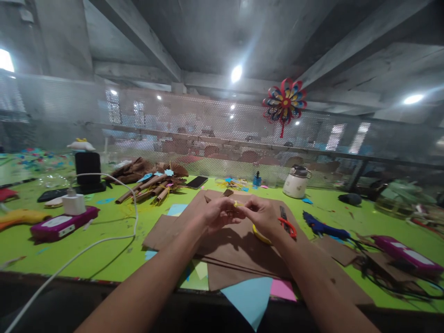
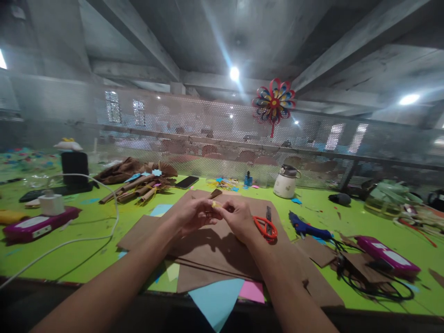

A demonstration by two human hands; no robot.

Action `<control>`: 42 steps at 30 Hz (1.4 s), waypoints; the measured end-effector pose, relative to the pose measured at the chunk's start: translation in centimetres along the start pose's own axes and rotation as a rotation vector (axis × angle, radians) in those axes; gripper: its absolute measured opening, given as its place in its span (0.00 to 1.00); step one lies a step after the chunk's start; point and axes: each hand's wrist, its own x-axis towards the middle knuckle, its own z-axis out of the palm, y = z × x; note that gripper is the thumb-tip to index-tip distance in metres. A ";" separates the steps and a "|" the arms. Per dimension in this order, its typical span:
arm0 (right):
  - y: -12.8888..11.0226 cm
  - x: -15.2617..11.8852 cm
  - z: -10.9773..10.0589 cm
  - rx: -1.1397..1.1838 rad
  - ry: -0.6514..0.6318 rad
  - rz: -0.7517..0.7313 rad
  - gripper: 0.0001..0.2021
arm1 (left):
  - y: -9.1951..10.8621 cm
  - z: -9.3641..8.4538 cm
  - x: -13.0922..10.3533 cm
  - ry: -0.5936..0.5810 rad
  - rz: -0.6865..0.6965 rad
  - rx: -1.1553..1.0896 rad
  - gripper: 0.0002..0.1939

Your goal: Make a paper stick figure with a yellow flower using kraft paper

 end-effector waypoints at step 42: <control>-0.2 0.6 -0.2 0.522 0.062 0.332 0.13 | -0.2 0.1 0.4 0.051 0.222 0.307 0.15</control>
